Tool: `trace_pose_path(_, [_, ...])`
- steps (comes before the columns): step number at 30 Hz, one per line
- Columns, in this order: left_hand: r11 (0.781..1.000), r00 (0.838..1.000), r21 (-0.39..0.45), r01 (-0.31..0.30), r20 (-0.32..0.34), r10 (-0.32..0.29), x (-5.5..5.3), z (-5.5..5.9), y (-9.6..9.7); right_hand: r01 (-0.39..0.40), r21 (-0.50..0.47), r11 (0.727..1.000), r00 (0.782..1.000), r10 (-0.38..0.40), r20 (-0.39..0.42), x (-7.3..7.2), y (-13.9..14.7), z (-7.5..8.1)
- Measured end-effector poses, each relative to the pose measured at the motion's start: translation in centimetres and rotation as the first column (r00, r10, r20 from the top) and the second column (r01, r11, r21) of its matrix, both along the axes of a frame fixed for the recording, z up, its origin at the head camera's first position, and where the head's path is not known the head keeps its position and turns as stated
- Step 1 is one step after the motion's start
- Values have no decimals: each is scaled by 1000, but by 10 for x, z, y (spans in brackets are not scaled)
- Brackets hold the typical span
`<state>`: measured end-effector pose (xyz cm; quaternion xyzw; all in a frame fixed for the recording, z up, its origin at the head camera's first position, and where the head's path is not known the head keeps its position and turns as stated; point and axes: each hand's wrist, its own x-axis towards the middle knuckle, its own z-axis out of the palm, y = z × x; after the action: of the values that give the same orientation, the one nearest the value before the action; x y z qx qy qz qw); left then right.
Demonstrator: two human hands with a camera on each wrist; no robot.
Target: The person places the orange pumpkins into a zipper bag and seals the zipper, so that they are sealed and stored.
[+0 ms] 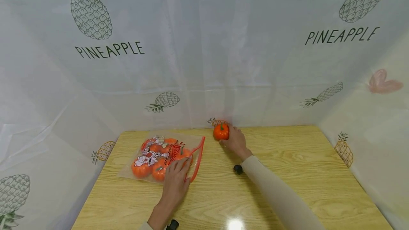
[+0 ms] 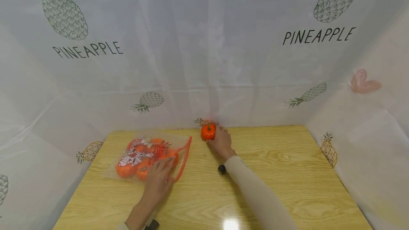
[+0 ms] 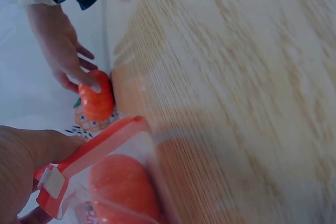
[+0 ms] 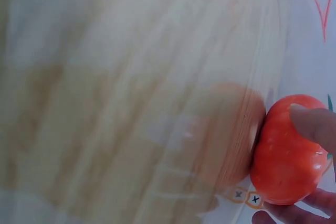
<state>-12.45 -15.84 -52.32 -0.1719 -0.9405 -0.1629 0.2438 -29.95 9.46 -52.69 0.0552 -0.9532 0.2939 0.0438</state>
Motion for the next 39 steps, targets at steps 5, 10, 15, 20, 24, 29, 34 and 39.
trace_pose_path(5, [1000, 1000, -2, -1, -2, 1, -1, 0, 1, -10, -18, 1000, 1000, 10, -11, 9, 2, -3])
trace_pose_path(10, [1000, 1000, 1, 4, -17, -4, -1, -1, 1, -31, -35, 999, 999, 29, -43, 25, 3, -4])
trace_pose_path(15, [1000, 999, -7, 4, -42, -5, -1, -2, 0, -88, -94, 992, 994, 82, -67, 51, 1, -3])
trace_pose_path(20, [1000, 999, -4, 2, -45, -2, -2, -3, -1, -167, -141, 976, 982, 152, -113, 78, -5, -1])
trace_pose_path(24, [1000, 999, -14, 1, -52, -2, -3, -3, -1, -223, -165, 961, 972, 206, -111, 98, -10, 2])
trace_pose_path(29, [1000, 999, -20, -3, -48, 2, -3, -3, 0, -291, -133, 947, 952, 274, -133, 121, -16, 3])
trace_pose_path(34, [1000, 1000, -19, -10, -14, 10, -3, -2, 1, -334, -110, 936, 939, 320, -129, 137, -21, 4])
trace_pose_path(39, [1000, 1000, -24, -15, 10, 16, -1, -1, 0, -366, -91, 926, 928, 355, -117, 145, -28, 4])
